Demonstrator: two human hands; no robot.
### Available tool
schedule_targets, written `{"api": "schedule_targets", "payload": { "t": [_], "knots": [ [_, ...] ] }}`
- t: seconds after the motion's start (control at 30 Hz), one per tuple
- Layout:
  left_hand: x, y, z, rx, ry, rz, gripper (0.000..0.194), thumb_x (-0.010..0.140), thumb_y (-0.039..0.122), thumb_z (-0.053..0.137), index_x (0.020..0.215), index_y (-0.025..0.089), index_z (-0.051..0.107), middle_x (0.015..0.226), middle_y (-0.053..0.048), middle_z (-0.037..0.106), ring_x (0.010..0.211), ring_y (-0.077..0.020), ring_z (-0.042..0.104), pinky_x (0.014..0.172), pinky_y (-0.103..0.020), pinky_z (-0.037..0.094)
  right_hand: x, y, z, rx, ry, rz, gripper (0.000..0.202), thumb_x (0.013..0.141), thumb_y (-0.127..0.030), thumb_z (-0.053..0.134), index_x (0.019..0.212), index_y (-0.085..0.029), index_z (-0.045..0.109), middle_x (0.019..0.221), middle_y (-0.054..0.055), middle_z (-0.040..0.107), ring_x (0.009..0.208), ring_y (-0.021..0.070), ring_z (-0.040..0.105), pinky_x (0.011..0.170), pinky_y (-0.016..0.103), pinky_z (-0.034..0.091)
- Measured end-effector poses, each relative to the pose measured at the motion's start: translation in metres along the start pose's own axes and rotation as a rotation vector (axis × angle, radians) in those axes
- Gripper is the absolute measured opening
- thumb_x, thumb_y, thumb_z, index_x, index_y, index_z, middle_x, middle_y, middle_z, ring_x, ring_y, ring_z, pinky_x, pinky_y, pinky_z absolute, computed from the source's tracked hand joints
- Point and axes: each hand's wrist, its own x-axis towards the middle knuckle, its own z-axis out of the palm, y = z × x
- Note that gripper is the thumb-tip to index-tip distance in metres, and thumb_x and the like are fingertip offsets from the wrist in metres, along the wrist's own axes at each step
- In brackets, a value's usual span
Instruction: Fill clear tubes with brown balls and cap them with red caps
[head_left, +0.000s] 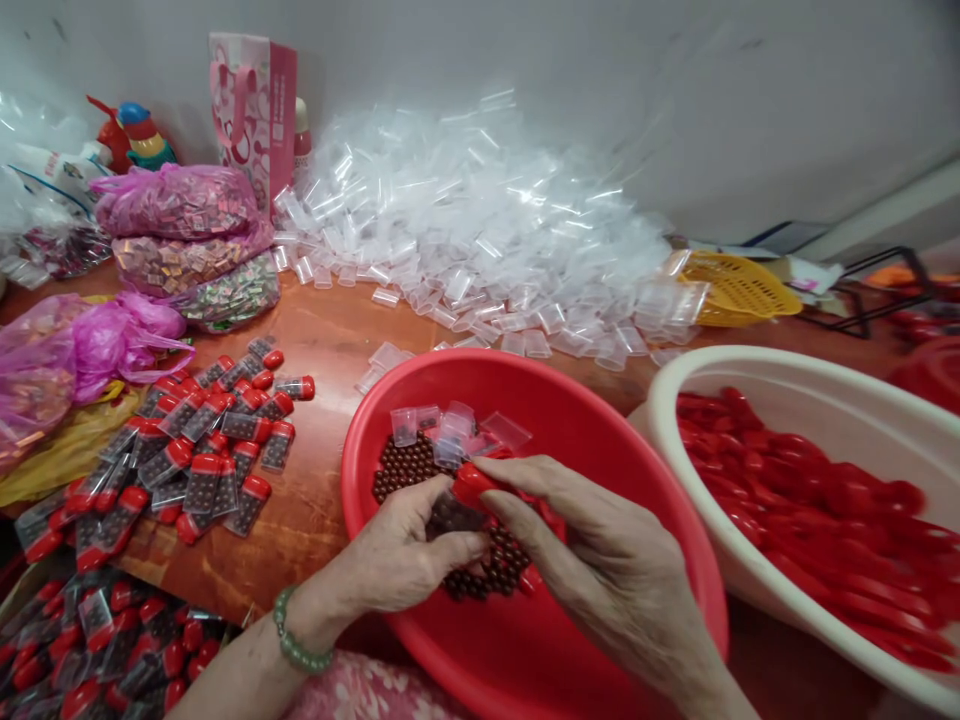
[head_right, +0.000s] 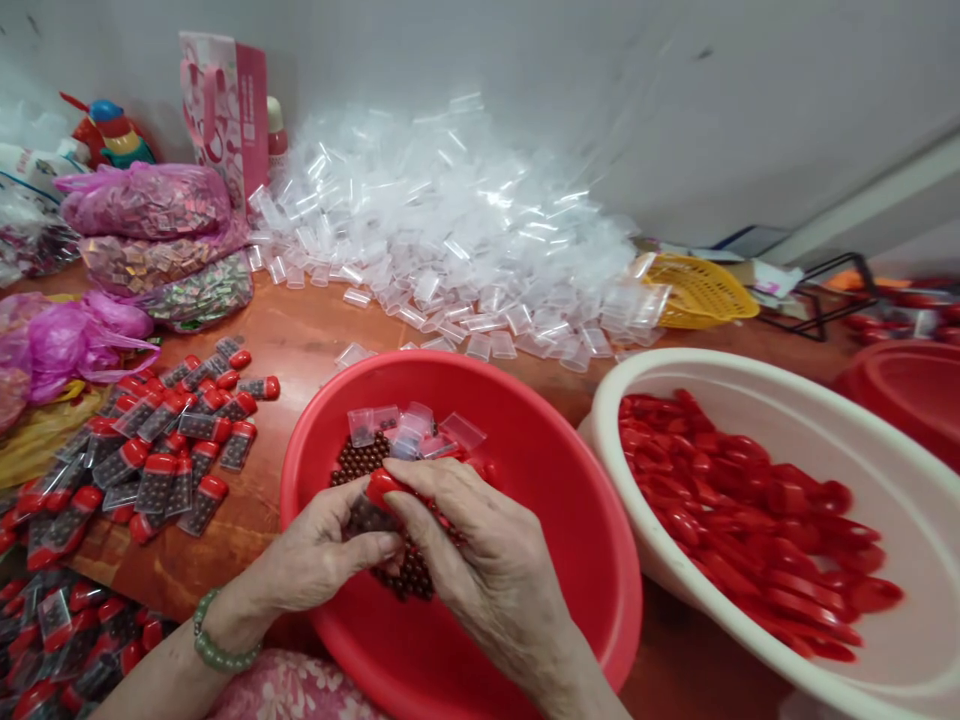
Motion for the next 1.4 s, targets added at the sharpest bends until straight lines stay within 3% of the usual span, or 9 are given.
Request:
{"api": "schedule_targets", "payload": {
  "t": [0.17, 0.37, 0.53, 0.73, 0.97, 1.1, 1.27, 1.4],
  "knots": [
    [-0.001, -0.002, -0.002, 0.045, -0.031, 0.013, 0.02, 0.079, 0.024, 0.061, 0.095, 0.015, 0.054, 0.074, 0.001, 0.051, 0.066, -0.0105, 0.047, 0.064, -0.024, 0.039, -0.004, -0.002, 0.006, -0.039, 0.073, 0.032, 0.014, 0.088, -0.019, 0.06, 0.099, -0.023, 0.067, 0.088, 0.004, 0.073, 0.079, 0.0169, 0.07, 0.07, 0.027, 0.059],
    [-0.001, -0.002, -0.003, 0.088, -0.054, 0.029, 0.025, 0.082, 0.017, 0.058, 0.106, 0.015, 0.058, 0.08, 0.0, 0.053, 0.071, -0.0111, 0.05, 0.065, -0.023, 0.042, -0.011, -0.002, 0.015, -0.019, 0.107, 0.121, 0.01, 0.089, -0.021, 0.059, 0.096, -0.022, 0.065, 0.085, 0.005, 0.072, 0.075, 0.0165, 0.069, 0.066, 0.027, 0.059],
    [-0.001, -0.001, -0.003, 0.031, -0.066, 0.008, 0.019, 0.08, 0.022, 0.061, 0.097, 0.015, 0.057, 0.076, 0.001, 0.052, 0.066, -0.01, 0.048, 0.063, -0.023, 0.042, -0.014, -0.001, 0.018, 0.0, 0.129, 0.114, 0.01, 0.088, -0.017, 0.058, 0.096, -0.022, 0.063, 0.081, 0.003, 0.07, 0.072, 0.0144, 0.068, 0.063, 0.023, 0.057],
    [0.002, -0.004, -0.006, -0.053, -0.123, -0.03, 0.016, 0.078, 0.026, 0.062, 0.082, 0.015, 0.052, 0.068, 0.002, 0.051, 0.059, -0.0095, 0.047, 0.059, -0.022, 0.04, -0.007, 0.001, 0.008, -0.105, -0.011, -0.068, 0.015, 0.087, -0.013, 0.058, 0.098, -0.022, 0.063, 0.083, 0.004, 0.07, 0.073, 0.0161, 0.068, 0.067, 0.026, 0.056],
    [-0.006, 0.002, -0.003, 0.403, -0.027, 0.046, 0.01, 0.081, 0.015, 0.054, 0.092, 0.016, 0.055, 0.086, -0.003, 0.059, 0.078, -0.0158, 0.052, 0.073, -0.028, 0.043, -0.015, 0.014, -0.002, 0.061, -0.142, 0.03, 0.017, 0.086, -0.014, 0.063, 0.098, -0.025, 0.063, 0.084, 0.001, 0.067, 0.074, 0.0146, 0.064, 0.068, 0.024, 0.055],
    [-0.001, 0.001, -0.005, 0.202, -0.137, -0.012, 0.012, 0.081, 0.017, 0.055, 0.093, 0.015, 0.055, 0.082, -0.002, 0.057, 0.074, -0.0137, 0.052, 0.07, -0.026, 0.043, -0.015, 0.018, -0.007, 0.14, -0.21, 0.169, 0.01, 0.086, -0.018, 0.064, 0.093, -0.025, 0.066, 0.082, 0.001, 0.065, 0.073, 0.0135, 0.062, 0.062, 0.021, 0.053],
    [0.006, 0.0, -0.009, -0.073, -0.261, -0.125, 0.012, 0.078, 0.016, 0.06, 0.087, 0.014, 0.052, 0.07, 0.003, 0.05, 0.057, -0.0068, 0.043, 0.056, -0.021, 0.036, -0.011, 0.012, -0.009, 0.241, -0.197, 0.35, 0.006, 0.085, -0.026, 0.065, 0.09, -0.025, 0.068, 0.081, -0.001, 0.066, 0.068, 0.0126, 0.063, 0.058, 0.019, 0.053],
    [0.006, -0.002, -0.01, -0.074, -0.24, -0.138, 0.013, 0.077, 0.017, 0.061, 0.087, 0.014, 0.053, 0.068, 0.004, 0.051, 0.055, -0.0063, 0.044, 0.056, -0.021, 0.037, -0.013, 0.006, -0.005, 0.184, -0.153, 0.307, 0.006, 0.085, -0.026, 0.066, 0.09, -0.024, 0.068, 0.079, 0.0, 0.068, 0.065, 0.0128, 0.064, 0.056, 0.019, 0.054]
  ]
}}
